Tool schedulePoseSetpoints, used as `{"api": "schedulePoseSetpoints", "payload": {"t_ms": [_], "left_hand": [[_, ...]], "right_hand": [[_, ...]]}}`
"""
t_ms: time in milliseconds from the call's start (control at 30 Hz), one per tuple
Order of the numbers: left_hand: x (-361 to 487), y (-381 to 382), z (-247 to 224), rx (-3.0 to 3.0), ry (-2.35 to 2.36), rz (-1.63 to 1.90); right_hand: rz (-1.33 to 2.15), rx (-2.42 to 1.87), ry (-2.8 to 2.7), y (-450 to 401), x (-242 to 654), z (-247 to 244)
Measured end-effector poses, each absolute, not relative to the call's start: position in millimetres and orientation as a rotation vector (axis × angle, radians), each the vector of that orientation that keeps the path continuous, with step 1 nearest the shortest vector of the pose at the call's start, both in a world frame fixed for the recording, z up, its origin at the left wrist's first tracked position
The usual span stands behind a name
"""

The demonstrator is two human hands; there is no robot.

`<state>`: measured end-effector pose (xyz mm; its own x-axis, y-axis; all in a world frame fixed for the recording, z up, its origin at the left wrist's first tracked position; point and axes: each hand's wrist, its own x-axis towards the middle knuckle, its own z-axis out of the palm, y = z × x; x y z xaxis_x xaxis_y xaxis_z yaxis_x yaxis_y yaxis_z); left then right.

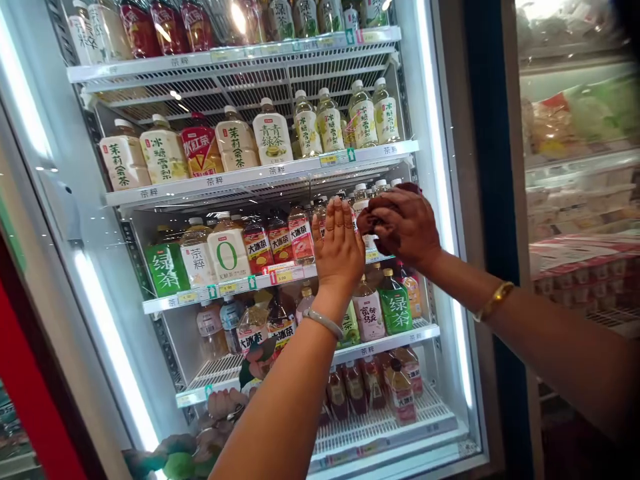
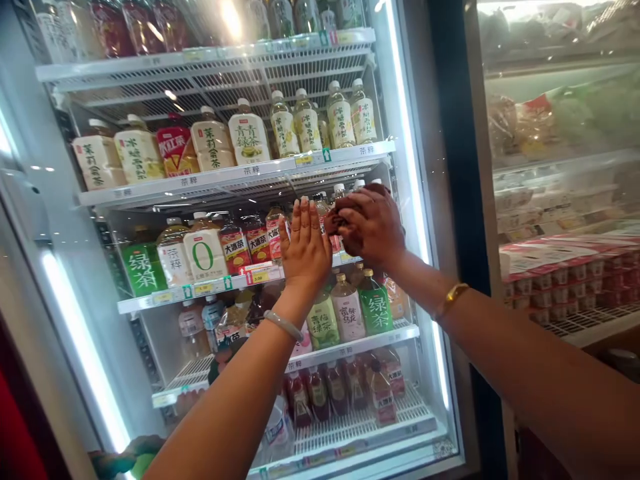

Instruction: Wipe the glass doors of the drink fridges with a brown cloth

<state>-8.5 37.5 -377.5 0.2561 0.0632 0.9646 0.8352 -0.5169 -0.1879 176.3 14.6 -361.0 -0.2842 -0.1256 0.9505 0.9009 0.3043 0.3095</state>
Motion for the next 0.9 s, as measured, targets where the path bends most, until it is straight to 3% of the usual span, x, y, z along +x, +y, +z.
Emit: {"api": "schedulePoseSetpoints", "payload": {"t_ms": [167, 433, 567, 733, 900], "left_hand": [[-10.1, 37.1, -377.6, -1.784, -0.799, -1.308], [-8.0, 36.3, -378.5, -1.775, -0.82, -1.332], [-8.5, 35.1, -377.7, -1.769, -0.824, -1.322], [-9.4, 35.4, -377.8, -1.75, -0.817, -1.3], [-8.4, 35.2, -378.5, -1.789, -0.83, -1.31]], "right_hand": [[-1.121, -0.918, -1.35, 19.2, 213.9, -327.6], [-1.287, -0.738, -1.443, 10.0, 190.3, -400.6], [-1.234, -0.778, -1.485, 15.8, 167.6, -359.0], [-1.159, -0.869, -1.4, 26.9, 205.8, -314.6], [-1.152, -0.929, -1.236, 20.3, 226.7, -372.8]]}}
